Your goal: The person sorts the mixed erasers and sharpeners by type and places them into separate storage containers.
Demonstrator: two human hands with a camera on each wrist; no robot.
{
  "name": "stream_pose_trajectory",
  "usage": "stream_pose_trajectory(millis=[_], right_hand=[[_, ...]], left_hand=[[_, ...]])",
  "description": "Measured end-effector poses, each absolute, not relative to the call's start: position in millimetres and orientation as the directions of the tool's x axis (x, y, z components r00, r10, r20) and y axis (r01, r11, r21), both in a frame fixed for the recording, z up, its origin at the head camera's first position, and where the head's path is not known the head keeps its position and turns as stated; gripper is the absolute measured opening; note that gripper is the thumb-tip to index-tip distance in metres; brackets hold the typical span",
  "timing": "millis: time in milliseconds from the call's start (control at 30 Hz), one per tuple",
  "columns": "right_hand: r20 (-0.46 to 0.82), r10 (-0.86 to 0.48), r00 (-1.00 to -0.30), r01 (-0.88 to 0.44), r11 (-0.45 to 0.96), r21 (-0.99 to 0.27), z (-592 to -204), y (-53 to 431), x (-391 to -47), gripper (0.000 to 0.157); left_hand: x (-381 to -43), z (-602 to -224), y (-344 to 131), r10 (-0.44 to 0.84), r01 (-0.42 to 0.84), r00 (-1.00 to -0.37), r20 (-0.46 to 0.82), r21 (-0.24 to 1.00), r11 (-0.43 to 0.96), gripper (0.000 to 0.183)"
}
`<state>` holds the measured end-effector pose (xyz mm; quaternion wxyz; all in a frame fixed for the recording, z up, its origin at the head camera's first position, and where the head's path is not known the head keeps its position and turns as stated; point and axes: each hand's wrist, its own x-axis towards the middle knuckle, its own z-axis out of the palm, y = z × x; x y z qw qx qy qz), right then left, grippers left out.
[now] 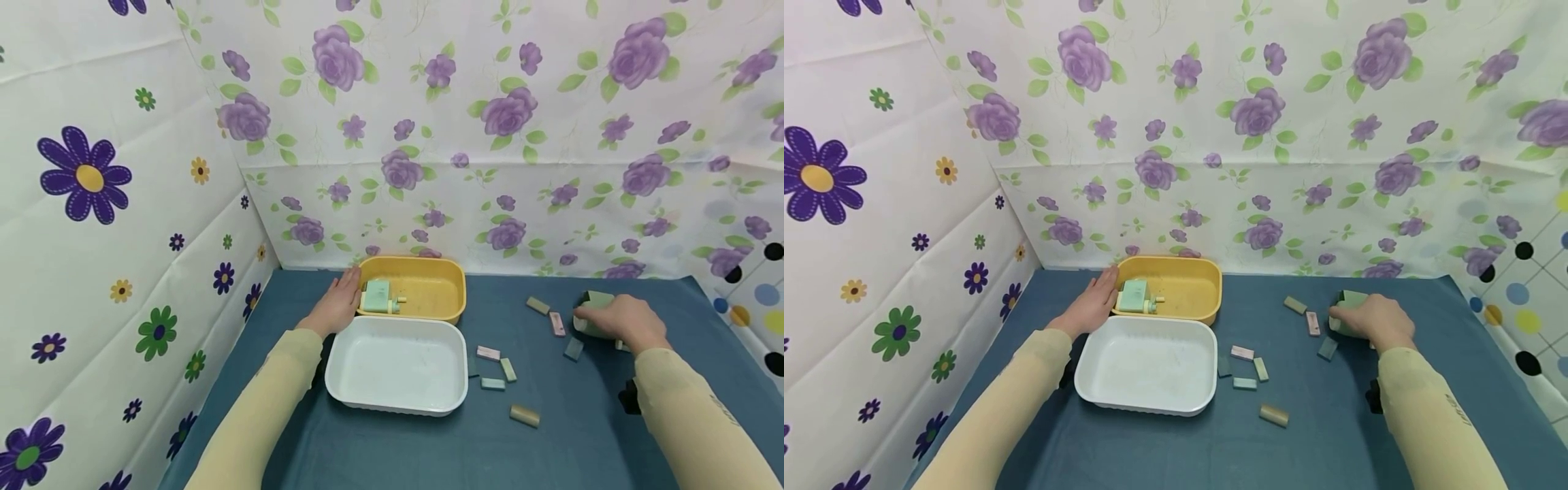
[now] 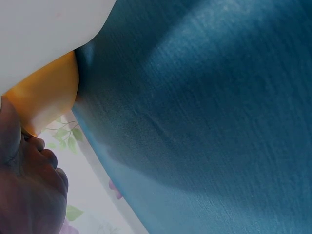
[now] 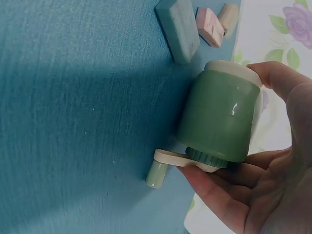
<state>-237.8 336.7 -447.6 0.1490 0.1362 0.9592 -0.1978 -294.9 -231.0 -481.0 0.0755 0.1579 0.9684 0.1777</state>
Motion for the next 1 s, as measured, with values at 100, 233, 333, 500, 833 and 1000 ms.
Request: stream_pose_trajectory(millis=[100, 233, 333, 500, 833, 1000], right_hand=[[-0.338, 0.198, -0.920, 0.317, 0.883, -0.346, -445.6, 337.6, -237.3, 0.092], [-0.332, 0.185, -0.925, 0.303, 0.885, -0.352, -443.6, 336.3, -236.7, 0.094], [-0.304, 0.171, -0.937, 0.277, 0.894, -0.352, -442.4, 333.2, -238.0, 0.103], [-0.252, 0.136, -0.958, 0.221, 0.911, -0.348, -436.8, 321.3, -243.6, 0.121], [-0.179, 0.071, -0.981, 0.133, 0.920, -0.367, -432.2, 285.9, -249.1, 0.124], [-0.172, 0.065, -0.983, 0.127, 0.916, -0.380, -433.1, 273.3, -250.1, 0.122]], left_hand=[[-294.9, -480.5, -231.0, 0.333, 0.280, -0.939, -0.087, 0.366, 0.887, 0.061], [-293.2, -479.7, -231.0, 0.334, 0.280, -0.939, -0.085, 0.376, 0.884, 0.061], [-292.4, -479.6, -230.9, 0.334, 0.279, -0.938, -0.087, 0.379, 0.882, 0.061], [-293.8, -479.4, -230.5, 0.334, 0.278, -0.938, -0.094, 0.377, 0.884, 0.061], [-294.4, -480.6, -231.4, 0.333, 0.277, -0.937, -0.101, 0.364, 0.889, 0.061], [-293.9, -481.5, -231.9, 0.333, 0.275, -0.938, -0.099, 0.373, 0.886, 0.061]])
